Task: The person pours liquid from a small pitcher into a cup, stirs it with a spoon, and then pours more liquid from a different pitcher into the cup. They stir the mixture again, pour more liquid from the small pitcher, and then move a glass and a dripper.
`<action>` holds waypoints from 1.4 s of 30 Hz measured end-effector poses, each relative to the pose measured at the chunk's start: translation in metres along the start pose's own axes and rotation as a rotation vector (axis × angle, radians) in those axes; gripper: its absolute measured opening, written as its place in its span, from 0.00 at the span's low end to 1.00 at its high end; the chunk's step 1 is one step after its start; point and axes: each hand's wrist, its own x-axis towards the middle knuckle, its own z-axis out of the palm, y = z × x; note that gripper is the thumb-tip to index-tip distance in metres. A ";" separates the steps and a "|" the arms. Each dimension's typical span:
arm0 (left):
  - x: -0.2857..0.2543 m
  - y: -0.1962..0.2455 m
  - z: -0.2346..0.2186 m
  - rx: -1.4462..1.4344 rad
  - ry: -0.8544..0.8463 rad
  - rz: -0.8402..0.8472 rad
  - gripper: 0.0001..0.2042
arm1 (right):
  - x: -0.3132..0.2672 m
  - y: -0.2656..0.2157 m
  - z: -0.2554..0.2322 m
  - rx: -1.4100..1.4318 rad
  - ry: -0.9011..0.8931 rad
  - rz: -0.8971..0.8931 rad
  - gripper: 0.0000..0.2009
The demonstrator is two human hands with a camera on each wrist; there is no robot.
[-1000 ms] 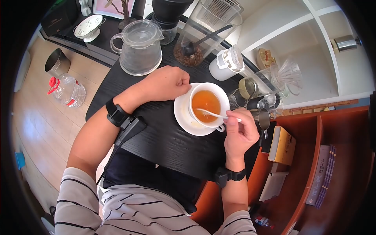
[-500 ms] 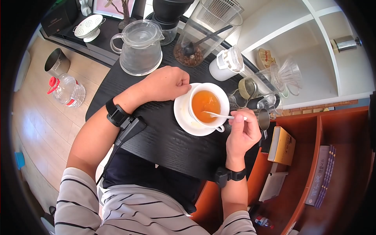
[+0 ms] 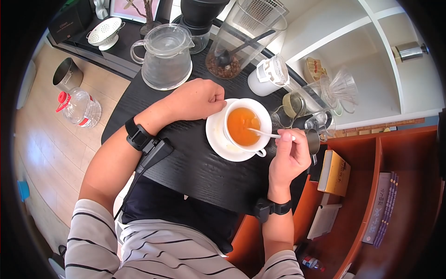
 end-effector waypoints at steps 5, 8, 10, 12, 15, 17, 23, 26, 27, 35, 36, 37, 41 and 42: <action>0.000 0.000 0.000 0.002 -0.001 -0.003 0.12 | 0.000 -0.004 0.000 0.185 -0.135 -0.003 0.03; 0.000 0.001 -0.001 -0.010 -0.004 -0.009 0.11 | 0.002 -0.004 0.002 0.080 -0.194 -0.071 0.04; 0.000 0.001 -0.001 -0.004 -0.010 -0.012 0.11 | 0.001 -0.005 0.003 0.030 -0.154 -0.032 0.05; 0.000 0.001 -0.001 -0.001 -0.007 -0.011 0.11 | 0.001 -0.004 0.004 -0.020 -0.115 0.006 0.05; 0.000 0.001 -0.001 0.002 -0.004 -0.008 0.11 | 0.001 0.002 0.003 0.012 -0.022 -0.002 0.04; 0.000 0.000 0.000 0.003 -0.004 -0.006 0.11 | 0.000 0.003 0.000 0.034 -0.028 -0.034 0.04; 0.000 0.000 0.000 0.004 0.001 0.002 0.11 | 0.001 -0.002 0.002 0.157 -0.175 -0.062 0.05; 0.000 0.000 0.000 -0.004 -0.003 -0.004 0.11 | 0.003 -0.008 0.003 0.018 -0.182 -0.064 0.05; 0.000 0.000 0.000 -0.005 -0.005 -0.004 0.11 | 0.003 -0.007 0.003 0.018 -0.182 -0.064 0.05; 0.000 0.001 -0.001 0.006 -0.004 -0.001 0.11 | 0.000 -0.006 0.001 0.126 -0.060 -0.007 0.03; 0.000 0.001 -0.001 0.007 -0.006 -0.005 0.11 | -0.001 -0.008 0.001 0.187 -0.094 0.016 0.02; 0.000 0.001 -0.001 0.007 -0.008 -0.008 0.11 | -0.001 -0.007 0.001 0.187 -0.094 0.016 0.02; 0.000 -0.001 0.001 0.000 -0.003 -0.001 0.11 | 0.001 -0.003 0.001 0.165 -0.167 -0.039 0.04; 0.000 -0.001 0.001 0.004 -0.001 0.002 0.11 | 0.001 -0.003 0.002 0.108 -0.174 -0.047 0.05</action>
